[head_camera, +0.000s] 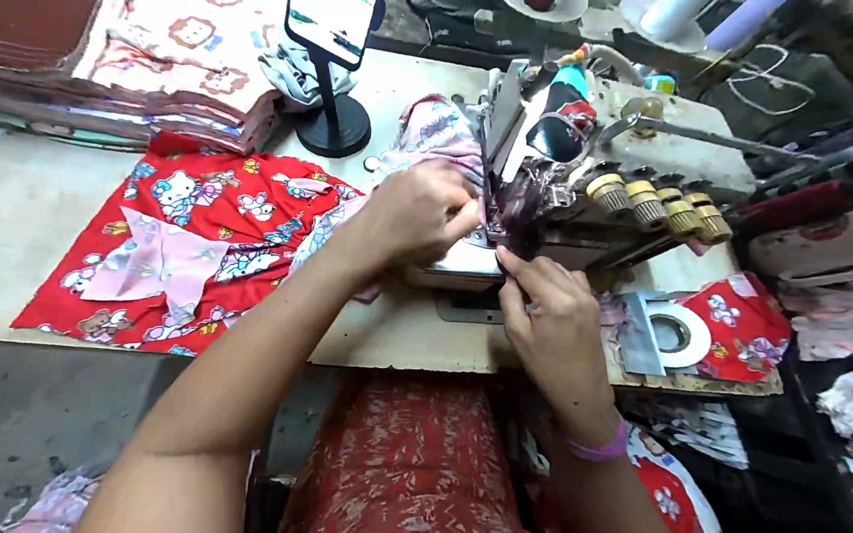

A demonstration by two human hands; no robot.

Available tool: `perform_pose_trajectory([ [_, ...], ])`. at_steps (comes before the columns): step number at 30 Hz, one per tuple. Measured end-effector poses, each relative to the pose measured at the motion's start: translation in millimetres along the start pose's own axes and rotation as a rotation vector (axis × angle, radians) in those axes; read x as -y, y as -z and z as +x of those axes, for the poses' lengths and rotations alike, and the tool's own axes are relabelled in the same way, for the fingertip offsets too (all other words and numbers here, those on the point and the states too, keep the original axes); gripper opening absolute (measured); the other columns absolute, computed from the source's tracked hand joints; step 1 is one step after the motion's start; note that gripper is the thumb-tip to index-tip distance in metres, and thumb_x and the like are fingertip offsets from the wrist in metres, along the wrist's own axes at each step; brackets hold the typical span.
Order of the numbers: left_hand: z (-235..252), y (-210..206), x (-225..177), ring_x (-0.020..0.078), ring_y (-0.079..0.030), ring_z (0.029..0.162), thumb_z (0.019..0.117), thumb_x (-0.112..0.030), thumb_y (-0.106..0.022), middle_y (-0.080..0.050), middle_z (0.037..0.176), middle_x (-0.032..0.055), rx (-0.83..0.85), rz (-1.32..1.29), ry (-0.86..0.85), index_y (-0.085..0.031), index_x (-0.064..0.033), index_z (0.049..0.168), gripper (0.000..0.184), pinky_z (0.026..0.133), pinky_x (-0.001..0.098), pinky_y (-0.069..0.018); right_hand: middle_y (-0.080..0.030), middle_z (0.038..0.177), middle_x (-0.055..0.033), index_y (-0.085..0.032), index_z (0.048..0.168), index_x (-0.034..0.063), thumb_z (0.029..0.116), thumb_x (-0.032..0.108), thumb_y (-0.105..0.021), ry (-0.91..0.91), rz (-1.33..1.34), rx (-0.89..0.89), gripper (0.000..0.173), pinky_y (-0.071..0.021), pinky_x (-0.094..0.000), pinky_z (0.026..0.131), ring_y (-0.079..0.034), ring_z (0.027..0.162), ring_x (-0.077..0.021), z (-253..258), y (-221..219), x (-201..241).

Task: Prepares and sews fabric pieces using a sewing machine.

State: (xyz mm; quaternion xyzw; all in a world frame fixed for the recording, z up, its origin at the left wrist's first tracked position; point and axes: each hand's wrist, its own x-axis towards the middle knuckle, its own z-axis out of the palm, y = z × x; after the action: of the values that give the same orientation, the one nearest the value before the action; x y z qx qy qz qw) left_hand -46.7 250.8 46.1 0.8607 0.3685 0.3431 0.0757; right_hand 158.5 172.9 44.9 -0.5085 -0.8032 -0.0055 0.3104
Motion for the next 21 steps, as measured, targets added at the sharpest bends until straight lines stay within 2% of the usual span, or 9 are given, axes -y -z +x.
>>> perform_pose_trajectory([
  [2, 18, 1, 4, 0.0365, -0.073, 0.095, 0.0968, -0.014, -0.056, -0.074, 0.097, 0.0195, 0.004, 0.093, 0.086, -0.073, 0.0028, 0.084, 0.027, 0.080, 0.0528, -0.0563, -0.070, 0.079, -0.0111, -0.079, 0.112, 0.0027, 0.0926, 0.008, -0.054, -0.021, 0.038, 0.007, 0.032, -0.0493, -0.0400, 0.068, -0.064, 0.069, -0.0242, -3, 2, 1],
  [5, 35, 17, -2, 0.0406, -0.066, 0.114, 0.0985, -0.008, -0.058, -0.064, 0.133, 0.0214, 0.202, 0.137, 0.295, -0.072, -0.0003, 0.118, 0.026, 0.091, 0.0582, -0.0517, -0.072, 0.083, -0.0109, -0.079, 0.110, 0.0028, 0.0941, 0.009, -0.056, -0.044, 0.144, 0.022, 0.029, -0.0512, -0.0397, 0.072, -0.066, 0.073, -0.0229, -10, 6, 0],
  [7, 33, 28, -2, 0.0416, -0.062, 0.117, 0.1020, -0.011, -0.055, -0.060, 0.136, 0.0223, 0.305, 0.138, 0.411, -0.070, -0.0043, 0.127, 0.030, 0.093, 0.0590, -0.0494, -0.075, 0.089, -0.0101, -0.079, 0.108, 0.0035, 0.0965, 0.012, -0.057, -0.061, 0.231, 0.036, 0.027, -0.0533, -0.0371, 0.075, -0.069, 0.079, -0.0206, -15, 5, 0],
  [13, -17, 56, -19, 0.0379, -0.067, 0.093, 0.0972, -0.015, -0.067, -0.064, 0.109, 0.0241, 0.086, 0.170, 0.429, -0.072, 0.0038, 0.100, 0.019, 0.078, 0.0535, -0.0550, -0.075, 0.091, -0.0074, -0.072, 0.116, -0.0054, 0.0985, 0.011, -0.059, -0.079, 0.628, 0.053, 0.027, -0.0573, -0.0171, 0.072, -0.069, 0.074, -0.0027, -22, -10, 1],
  [15, -38, 57, -46, 0.0278, -0.067, 0.079, 0.0944, -0.016, -0.070, -0.065, 0.096, 0.0157, 0.030, 0.162, 0.324, -0.074, -0.0023, 0.092, 0.014, 0.066, 0.0447, -0.0563, -0.075, 0.089, -0.0046, -0.053, 0.136, -0.0138, 0.0953, 0.007, -0.065, -0.068, 0.852, 0.129, 0.047, -0.0602, -0.0185, 0.068, -0.071, 0.072, -0.0027, -25, -8, 3],
  [17, -51, 41, -75, 0.0219, -0.067, 0.073, 0.0923, -0.013, -0.070, -0.067, 0.086, 0.0106, 0.008, 0.137, 0.200, -0.074, -0.0052, 0.087, 0.010, 0.062, 0.0369, -0.0566, -0.077, 0.104, -0.0034, -0.036, 0.152, -0.0086, 0.0937, 0.007, -0.068, -0.018, 0.933, 0.334, 0.068, -0.0630, -0.0230, 0.071, -0.074, 0.080, -0.0062, -29, 0, -5],
  [18, -53, 27, -89, 0.0240, -0.068, 0.073, 0.0933, -0.010, -0.067, -0.068, 0.084, 0.0121, 0.014, 0.149, 0.148, -0.073, -0.0039, 0.086, 0.011, 0.063, 0.0370, -0.0568, -0.077, 0.105, -0.0041, -0.043, 0.149, -0.0068, 0.0935, 0.008, -0.067, 0.007, 0.849, 0.370, 0.062, -0.0634, -0.0252, 0.071, -0.075, 0.080, -0.0082, -31, 1, -13],
  [20, -46, -9, -104, 0.0266, -0.070, 0.078, 0.0948, -0.007, -0.063, -0.070, 0.088, 0.0138, 0.005, 0.256, 0.034, -0.072, -0.0025, 0.087, 0.013, 0.066, 0.0364, -0.0573, -0.077, 0.096, -0.0097, -0.072, 0.121, -0.0009, 0.0954, 0.011, -0.063, -0.001, 0.562, 0.254, 0.030, -0.0619, -0.0348, 0.071, -0.074, 0.077, -0.0167, -26, 0, -34],
  [21, -39, -26, -106, 0.0285, -0.070, 0.079, 0.0946, -0.005, -0.062, -0.070, 0.089, 0.0150, -0.025, 0.303, -0.014, -0.073, -0.0014, 0.088, 0.013, 0.066, 0.0377, -0.0558, -0.076, 0.097, -0.0146, -0.076, 0.108, -0.0009, 0.0971, 0.012, -0.062, -0.019, 0.468, 0.198, 0.022, -0.0609, -0.0402, 0.077, -0.074, 0.083, -0.0229, -20, 1, -46],
])
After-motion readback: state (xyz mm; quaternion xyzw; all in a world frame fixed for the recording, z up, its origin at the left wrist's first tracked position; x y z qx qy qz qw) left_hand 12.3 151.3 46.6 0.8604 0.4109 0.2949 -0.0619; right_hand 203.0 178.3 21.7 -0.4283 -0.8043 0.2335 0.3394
